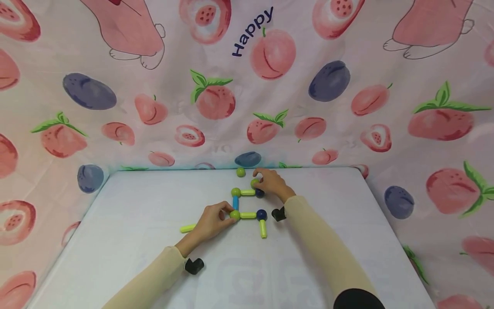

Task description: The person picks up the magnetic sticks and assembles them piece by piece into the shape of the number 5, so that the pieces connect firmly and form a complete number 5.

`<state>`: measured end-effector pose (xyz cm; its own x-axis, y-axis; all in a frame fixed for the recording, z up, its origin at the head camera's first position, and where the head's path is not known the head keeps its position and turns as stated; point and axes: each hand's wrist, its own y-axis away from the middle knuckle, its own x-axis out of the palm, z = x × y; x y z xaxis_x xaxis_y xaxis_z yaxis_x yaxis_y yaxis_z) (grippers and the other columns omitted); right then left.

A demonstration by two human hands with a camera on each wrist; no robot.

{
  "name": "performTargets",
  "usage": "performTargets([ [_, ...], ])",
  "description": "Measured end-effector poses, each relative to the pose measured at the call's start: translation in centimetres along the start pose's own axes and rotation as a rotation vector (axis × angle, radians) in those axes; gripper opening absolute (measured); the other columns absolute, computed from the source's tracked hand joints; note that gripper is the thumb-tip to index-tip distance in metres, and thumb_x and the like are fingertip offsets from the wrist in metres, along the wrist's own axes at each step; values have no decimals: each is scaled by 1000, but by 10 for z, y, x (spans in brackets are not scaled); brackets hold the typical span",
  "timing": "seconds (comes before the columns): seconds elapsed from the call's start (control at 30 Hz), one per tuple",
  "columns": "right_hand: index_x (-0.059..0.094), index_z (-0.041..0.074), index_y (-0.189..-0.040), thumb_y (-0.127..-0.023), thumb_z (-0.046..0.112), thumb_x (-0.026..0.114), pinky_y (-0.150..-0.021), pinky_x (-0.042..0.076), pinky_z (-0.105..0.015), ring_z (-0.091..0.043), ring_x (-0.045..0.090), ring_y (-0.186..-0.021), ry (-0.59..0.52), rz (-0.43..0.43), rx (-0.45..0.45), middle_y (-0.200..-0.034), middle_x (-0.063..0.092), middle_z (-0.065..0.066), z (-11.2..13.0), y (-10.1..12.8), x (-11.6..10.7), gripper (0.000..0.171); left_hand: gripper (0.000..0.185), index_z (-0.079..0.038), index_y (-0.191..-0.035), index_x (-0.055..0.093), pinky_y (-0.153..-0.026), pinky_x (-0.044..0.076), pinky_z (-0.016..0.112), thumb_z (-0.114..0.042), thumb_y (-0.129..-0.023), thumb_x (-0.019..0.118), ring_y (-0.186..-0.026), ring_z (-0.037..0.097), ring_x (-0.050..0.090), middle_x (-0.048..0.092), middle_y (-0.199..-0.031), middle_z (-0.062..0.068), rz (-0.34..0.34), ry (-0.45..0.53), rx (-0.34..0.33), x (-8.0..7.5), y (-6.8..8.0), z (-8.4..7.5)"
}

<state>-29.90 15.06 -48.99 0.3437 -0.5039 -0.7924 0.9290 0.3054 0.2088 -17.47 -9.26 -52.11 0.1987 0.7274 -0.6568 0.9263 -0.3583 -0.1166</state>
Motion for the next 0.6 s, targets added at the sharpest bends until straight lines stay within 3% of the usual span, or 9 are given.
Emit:
performTargets([
  [0.6,66,14,-121,-97,25,73,-89,53,-48,-30,65,-102,35,-38,-17,-114,69,-15,-1,-4,3,28,24,-12,-111,72,-66,44,24,-17,-90,81,-76,19,57,72,-101,-3,12,13,-7,-1,0,0],
])
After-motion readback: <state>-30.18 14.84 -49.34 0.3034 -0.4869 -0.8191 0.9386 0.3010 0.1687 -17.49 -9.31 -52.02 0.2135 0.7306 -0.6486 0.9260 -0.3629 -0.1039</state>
